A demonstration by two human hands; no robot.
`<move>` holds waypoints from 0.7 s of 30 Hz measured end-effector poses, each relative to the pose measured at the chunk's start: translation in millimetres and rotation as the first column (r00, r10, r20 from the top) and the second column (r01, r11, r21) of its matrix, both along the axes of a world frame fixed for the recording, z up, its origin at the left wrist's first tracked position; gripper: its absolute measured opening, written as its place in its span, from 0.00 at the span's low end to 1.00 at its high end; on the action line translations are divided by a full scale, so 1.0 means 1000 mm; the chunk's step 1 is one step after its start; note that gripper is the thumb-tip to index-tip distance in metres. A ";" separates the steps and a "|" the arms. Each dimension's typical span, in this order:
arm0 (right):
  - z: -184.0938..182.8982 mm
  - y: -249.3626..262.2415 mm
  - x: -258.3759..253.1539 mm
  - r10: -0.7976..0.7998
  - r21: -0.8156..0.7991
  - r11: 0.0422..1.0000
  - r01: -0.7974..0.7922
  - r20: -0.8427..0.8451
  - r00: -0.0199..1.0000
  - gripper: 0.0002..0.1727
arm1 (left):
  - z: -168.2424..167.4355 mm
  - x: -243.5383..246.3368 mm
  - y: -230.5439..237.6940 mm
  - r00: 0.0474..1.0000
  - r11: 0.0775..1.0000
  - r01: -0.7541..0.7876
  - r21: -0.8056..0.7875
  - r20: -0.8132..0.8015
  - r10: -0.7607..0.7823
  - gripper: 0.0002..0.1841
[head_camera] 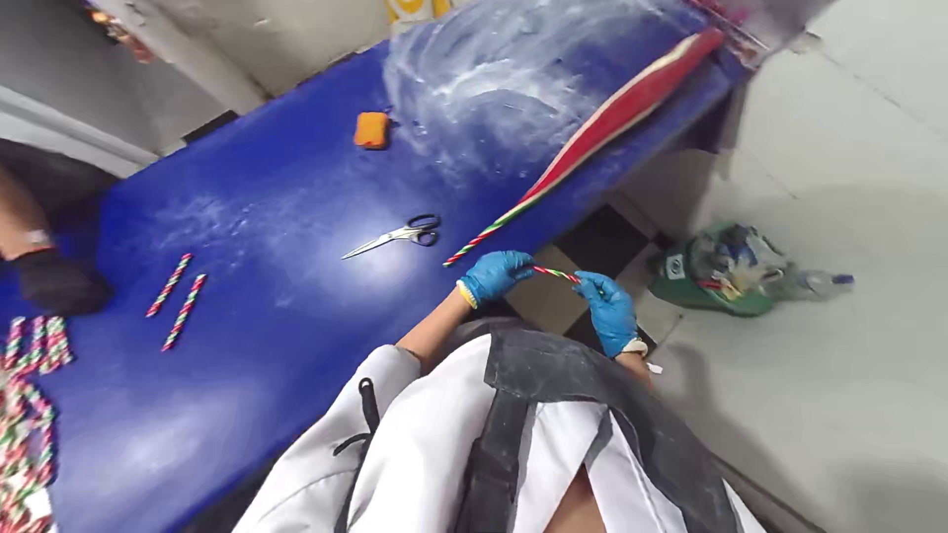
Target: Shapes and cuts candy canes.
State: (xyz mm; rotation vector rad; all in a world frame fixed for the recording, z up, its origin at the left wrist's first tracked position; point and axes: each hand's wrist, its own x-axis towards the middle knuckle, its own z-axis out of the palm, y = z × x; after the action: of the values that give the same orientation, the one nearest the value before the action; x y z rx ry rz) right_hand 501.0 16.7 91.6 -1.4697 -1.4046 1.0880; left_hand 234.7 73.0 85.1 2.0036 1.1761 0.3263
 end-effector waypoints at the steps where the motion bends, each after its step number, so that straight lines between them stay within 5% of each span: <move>1: 0.003 0.001 0.014 -0.044 0.015 0.999 0.045 -0.023 0.999 0.12 | 0.004 0.015 0.010 1.000 1.000 -0.001 0.007 0.023 0.001 0.19; 7: 0.006 0.047 0.062 -0.064 0.108 0.990 0.088 -0.204 0.977 0.14 | 0.021 0.074 0.075 0.980 0.976 -0.110 0.186 0.185 0.075 0.16; 13: 0.033 0.142 0.100 0.260 -0.172 0.938 -0.300 -0.218 0.941 0.23 | 0.021 0.120 0.139 0.923 0.953 -0.224 0.201 0.359 0.141 0.13; 17: 0.050 0.226 0.118 0.252 -0.200 0.937 -0.287 -0.182 0.950 0.19 | 0.021 0.159 0.198 0.917 0.905 -0.357 0.231 0.274 0.292 0.15; 21: 0.056 0.295 0.136 0.216 -0.298 0.914 -0.274 -0.214 0.953 0.18 | 0.026 0.190 0.256 0.798 0.803 -0.578 0.146 0.305 0.519 0.16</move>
State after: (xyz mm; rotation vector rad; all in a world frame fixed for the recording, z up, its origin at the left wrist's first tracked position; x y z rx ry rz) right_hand 636.6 311.3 147.8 -1.4009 -1.3543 1.6348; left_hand 424.2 329.3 111.0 1.6916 1.5990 1.0298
